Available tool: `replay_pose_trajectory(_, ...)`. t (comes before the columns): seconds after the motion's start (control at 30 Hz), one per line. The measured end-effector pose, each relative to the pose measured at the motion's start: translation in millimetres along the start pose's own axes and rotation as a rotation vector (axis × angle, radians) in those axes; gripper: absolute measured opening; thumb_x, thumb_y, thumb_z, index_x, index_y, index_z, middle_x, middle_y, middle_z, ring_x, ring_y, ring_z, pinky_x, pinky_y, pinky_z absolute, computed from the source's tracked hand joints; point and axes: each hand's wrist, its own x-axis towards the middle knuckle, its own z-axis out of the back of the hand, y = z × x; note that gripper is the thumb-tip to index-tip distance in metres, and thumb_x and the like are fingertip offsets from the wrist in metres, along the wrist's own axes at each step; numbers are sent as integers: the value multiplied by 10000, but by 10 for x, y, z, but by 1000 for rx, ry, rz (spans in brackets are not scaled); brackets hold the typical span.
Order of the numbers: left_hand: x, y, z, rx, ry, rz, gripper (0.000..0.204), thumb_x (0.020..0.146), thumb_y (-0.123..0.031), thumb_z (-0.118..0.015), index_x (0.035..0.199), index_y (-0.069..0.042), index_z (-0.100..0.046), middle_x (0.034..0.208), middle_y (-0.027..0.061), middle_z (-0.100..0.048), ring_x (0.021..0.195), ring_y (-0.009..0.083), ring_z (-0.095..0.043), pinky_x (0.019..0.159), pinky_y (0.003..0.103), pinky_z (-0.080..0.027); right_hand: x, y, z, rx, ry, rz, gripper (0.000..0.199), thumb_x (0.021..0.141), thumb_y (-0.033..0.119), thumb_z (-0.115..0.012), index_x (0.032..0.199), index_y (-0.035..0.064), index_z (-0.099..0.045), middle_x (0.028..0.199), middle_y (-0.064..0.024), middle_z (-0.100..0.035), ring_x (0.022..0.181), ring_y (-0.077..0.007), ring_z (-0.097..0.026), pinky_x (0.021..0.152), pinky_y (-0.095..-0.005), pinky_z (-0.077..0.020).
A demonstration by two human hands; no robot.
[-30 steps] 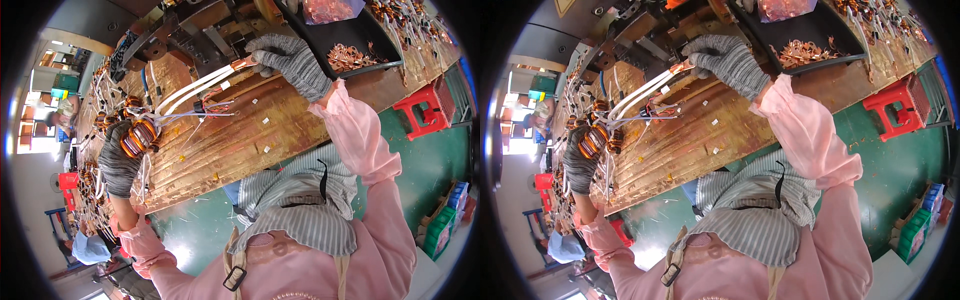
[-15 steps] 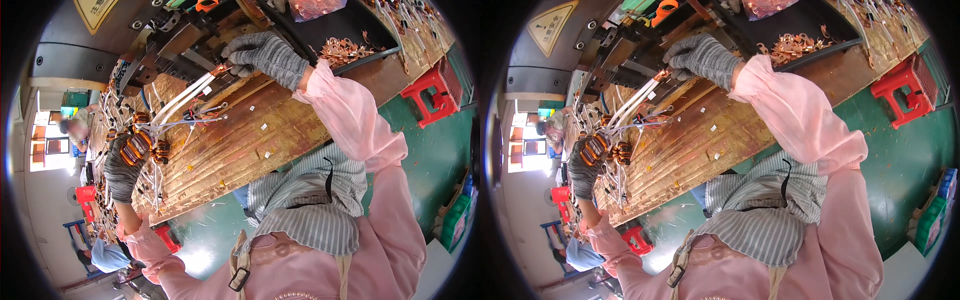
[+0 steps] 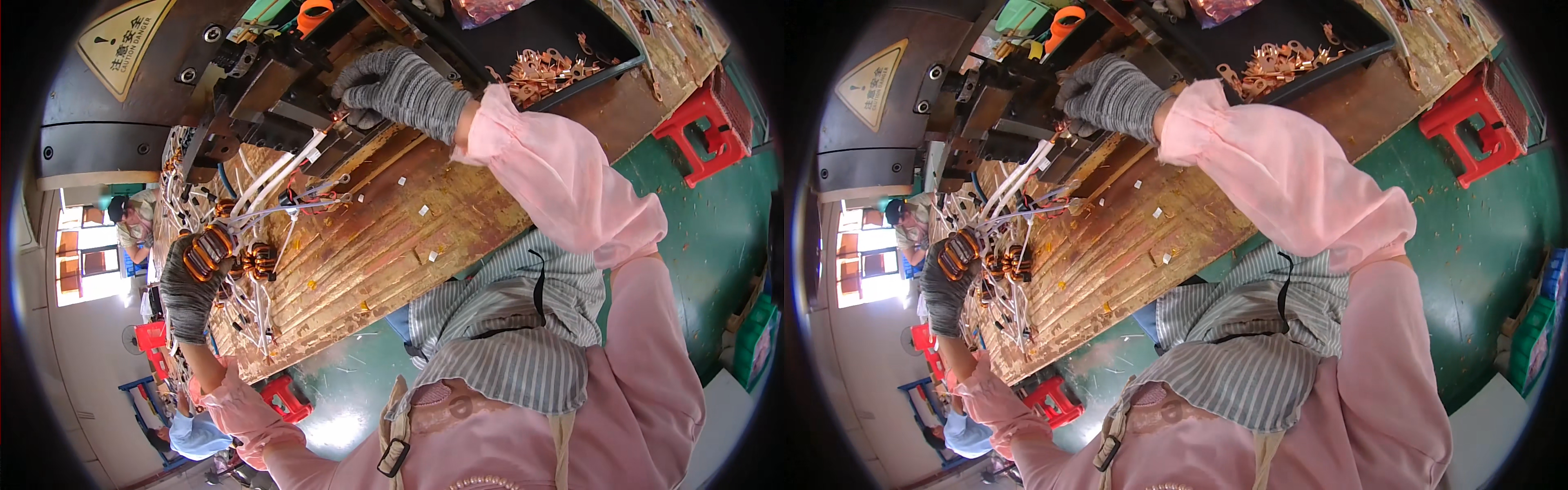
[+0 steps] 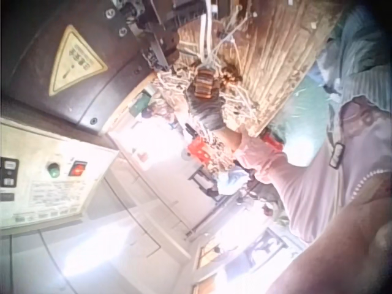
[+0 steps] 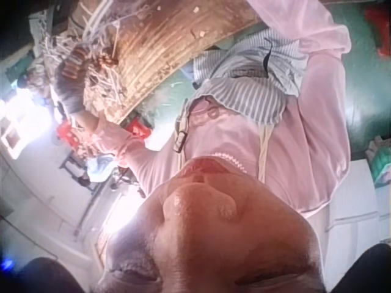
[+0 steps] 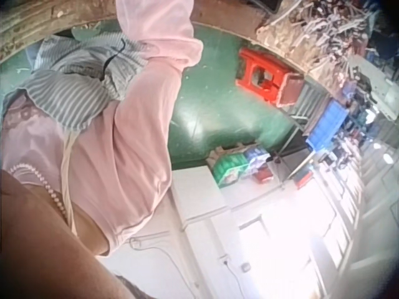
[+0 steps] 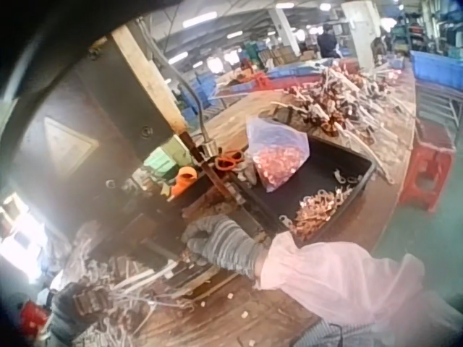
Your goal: The person strips the insulation from white wires using pliers and a knife, then inserts the exposed copper ends into a crimping machine. They attach copper terminals to the wires and place the finished components into a black tray. The process is repeated for multiple wire assemblies.
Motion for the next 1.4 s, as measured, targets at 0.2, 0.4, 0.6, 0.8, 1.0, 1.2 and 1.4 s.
replay_pose_trajectory(0.2, -4, 69, -8, -30, -20, -7, 450, 659, -124, -759, 1023, -44, -507, 950, 54, -606, 855, 136, -580, 762, 262, -464, 54, -15, 40, 207, -20, -116, 125, 795, 22, -589, 892, -50, -619, 762, -146, -644, 637, -201, -651, 563, -270, -561)
replay_pose_trajectory(0.4, -69, 5, 46, 13, -15, 6, 455, 653, -122, -764, 1021, -46, -508, 940, 50, -603, 845, 138, -577, 760, 263, -463, 62, 23, 74, 69, 81, -50, 153, 799, 31, -590, 919, -62, -607, 794, -147, -645, 645, -197, -652, 568, -266, -564)
replay_pose_trajectory(0.6, -12, 64, -3, -8, -8, 6, 460, 653, -102, -764, 1029, -42, -505, 934, 45, -599, 846, 128, -569, 757, 263, -461, 67, 22, 86, 69, 93, -60, 144, 811, 50, -594, 923, -40, -604, 788, -121, -641, 668, -178, -648, 571, -245, -557)
replay_pose_trajectory(0.8, -14, 40, -17, -72, 18, 42, 452, 662, -96, -760, 1033, -40, -507, 946, 43, -596, 848, 120, -564, 758, 252, -460, 66, 31, 84, 81, 90, -51, 152, 794, 11, -593, 923, -70, -603, 787, -155, -643, 653, -204, -653, 570, -260, -564)
replay_pose_trajectory(1.0, -10, 114, 2, -124, 34, 53, 457, 663, -90, -761, 1049, -40, -523, 962, 34, -605, 858, 116, -564, 768, 254, -458, 63, 27, 83, 88, 100, -51, 148, 802, 14, -585, 922, -71, -603, 786, -157, -642, 660, -208, -655, 574, -263, -565)
replay_pose_trajectory(1.2, 17, 131, 32, -116, 48, 66, 449, 671, -79, -751, 1060, -40, -531, 977, 36, -613, 870, 112, -563, 785, 261, -453, 69, 23, 77, 63, 100, -32, 151, 809, 26, -581, 926, -67, -603, 788, -160, -645, 645, -201, -654, 572, -256, -563)
replay_pose_trajectory(1.4, -36, 94, 41, -112, 28, 82, 434, 680, -78, -744, 1056, -38, -531, 976, 36, -613, 872, 110, -562, 791, 259, -449, 95, 3, 84, -27, 124, -15, 170, 822, 66, -578, 947, -46, -606, 765, -140, -653, 621, -169, -650, 547, -237, -550)
